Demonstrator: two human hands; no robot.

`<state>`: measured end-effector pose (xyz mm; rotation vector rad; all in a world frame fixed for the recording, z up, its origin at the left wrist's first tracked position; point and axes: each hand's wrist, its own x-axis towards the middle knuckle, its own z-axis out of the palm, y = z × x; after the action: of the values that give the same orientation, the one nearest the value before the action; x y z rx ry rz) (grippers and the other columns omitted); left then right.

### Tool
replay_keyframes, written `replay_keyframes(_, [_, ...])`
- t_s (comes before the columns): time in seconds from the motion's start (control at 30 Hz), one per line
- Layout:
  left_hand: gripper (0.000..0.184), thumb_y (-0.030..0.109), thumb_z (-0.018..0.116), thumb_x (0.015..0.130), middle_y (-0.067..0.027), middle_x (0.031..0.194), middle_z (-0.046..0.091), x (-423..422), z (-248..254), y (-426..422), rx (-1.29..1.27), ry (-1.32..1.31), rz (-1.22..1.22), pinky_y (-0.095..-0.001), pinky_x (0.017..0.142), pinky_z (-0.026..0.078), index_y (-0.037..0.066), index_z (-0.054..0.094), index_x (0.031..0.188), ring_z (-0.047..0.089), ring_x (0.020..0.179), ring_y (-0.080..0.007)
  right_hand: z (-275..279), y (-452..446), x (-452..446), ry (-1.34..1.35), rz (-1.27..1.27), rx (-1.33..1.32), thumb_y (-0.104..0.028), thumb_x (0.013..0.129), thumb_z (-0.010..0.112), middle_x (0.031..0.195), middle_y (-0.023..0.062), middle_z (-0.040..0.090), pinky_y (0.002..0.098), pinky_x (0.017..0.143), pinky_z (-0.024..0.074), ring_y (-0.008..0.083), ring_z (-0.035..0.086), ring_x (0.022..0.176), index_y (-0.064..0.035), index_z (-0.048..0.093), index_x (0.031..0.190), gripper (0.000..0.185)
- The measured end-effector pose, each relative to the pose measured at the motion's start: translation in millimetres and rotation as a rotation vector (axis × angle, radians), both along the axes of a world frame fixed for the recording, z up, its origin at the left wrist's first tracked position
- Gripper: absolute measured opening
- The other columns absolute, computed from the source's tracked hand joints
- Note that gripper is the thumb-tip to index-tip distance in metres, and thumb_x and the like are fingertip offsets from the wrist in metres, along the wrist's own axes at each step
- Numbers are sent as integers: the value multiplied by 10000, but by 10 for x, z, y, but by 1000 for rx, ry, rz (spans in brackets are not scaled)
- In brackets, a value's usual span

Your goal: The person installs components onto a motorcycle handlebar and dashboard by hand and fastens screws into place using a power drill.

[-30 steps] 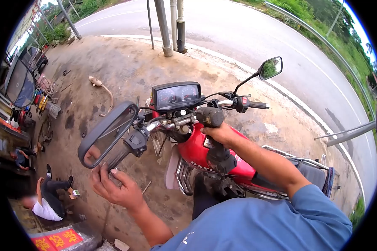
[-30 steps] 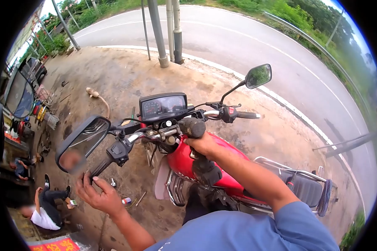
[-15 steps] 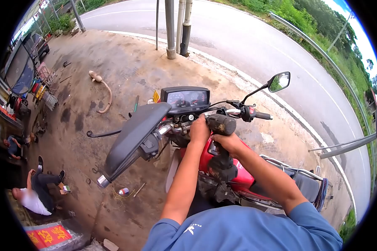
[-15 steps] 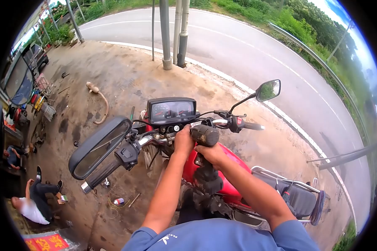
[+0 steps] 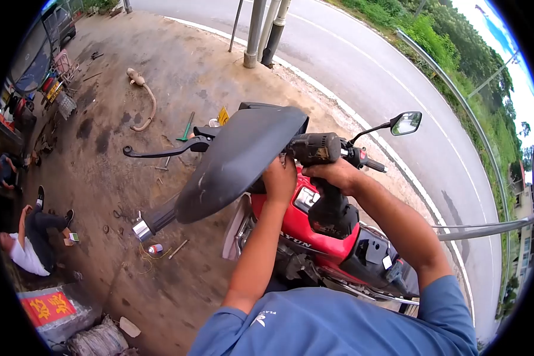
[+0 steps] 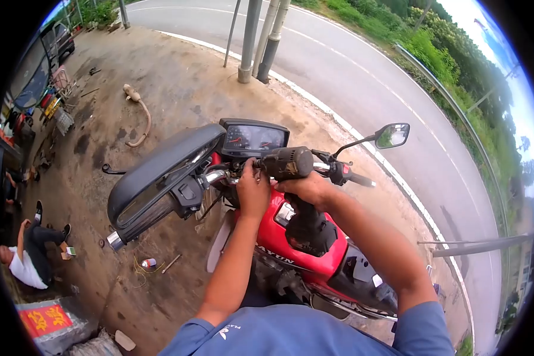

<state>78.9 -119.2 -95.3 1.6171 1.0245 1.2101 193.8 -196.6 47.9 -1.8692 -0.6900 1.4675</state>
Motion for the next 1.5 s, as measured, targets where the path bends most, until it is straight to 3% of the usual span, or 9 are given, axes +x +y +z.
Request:
replay_keyframes(0.23, [428,181,620,967,-263,1000,729,-76,65,57,23,-10,6,-442,803,550,-53,558,1319,729,956,-392,-133,182,24,-86,60,25,-139,857,784,759,29,628,332,566,503,149,587,635,-39,687,1000,200])
replay_keyframes(0.33, [413,185,625,968,-269,997,725,-59,-13,139,226,37,25,-431,800,550,-53,568,1301,732,948,-380,-146,223,8,-97,40,80,-127,852,769,756,36,629,336,550,506,158,590,615,-32,682,996,194])
replay_keyframes(0.8, [539,33,624,910,-183,1071,724,67,-386,160,96,26,29,-357,800,570,-1,469,1425,737,924,-257,23,425,-57,-87,101,-139,-142,890,751,733,40,618,329,500,504,160,588,568,-41,671,984,160])
replay_keyframes(0.93, [471,54,617,936,-145,1013,729,66,-478,204,18,30,9,-325,782,565,-4,507,1391,727,901,-215,31,408,-52,-249,232,-150,-195,861,772,904,61,689,347,707,540,165,616,759,-47,691,1150,334])
replay_keyframes(1.03, [355,132,605,1001,-106,1021,733,-1,-229,167,-236,-278,-46,-318,737,569,-17,560,1320,710,855,-158,-243,444,85,-307,382,-29,-167,818,774,1149,90,703,357,923,510,212,618,1034,-81,672,1267,468])
replay_keyframes(1.17, [268,140,572,1022,-116,951,743,-60,18,96,-362,-362,-70,-339,754,556,-19,589,1238,722,830,-206,-302,394,79,-372,438,66,-162,815,771,1139,85,704,357,919,511,210,619,1025,-77,671,1268,472])
replay_keyframes(1.27, [358,239,623,1019,-126,955,737,-16,-175,165,-255,-303,-81,-318,775,544,-31,579,1249,711,876,-170,-140,264,9,-151,231,41,-219,860,794,746,25,638,320,548,471,138,561,592,-47,712,970,220])
replay_keyframes(1.4, [348,234,610,1031,-119,1013,732,-175,-160,92,-221,-254,-157,-307,804,537,-37,582,1248,702,927,-160,-147,-23,-160,-96,158,133,-261,866,811,766,16,649,314,571,466,125,565,631,-46,722,968,254])
replay_keyframes(1.5, [282,152,544,1046,-74,1100,709,-159,-176,187,-382,-585,-289,-287,854,528,-22,581,1265,674,972,-148,-314,93,-119,-173,287,221,-295,893,788,858,30,680,312,632,510,124,605,703,-44,715,1066,314])
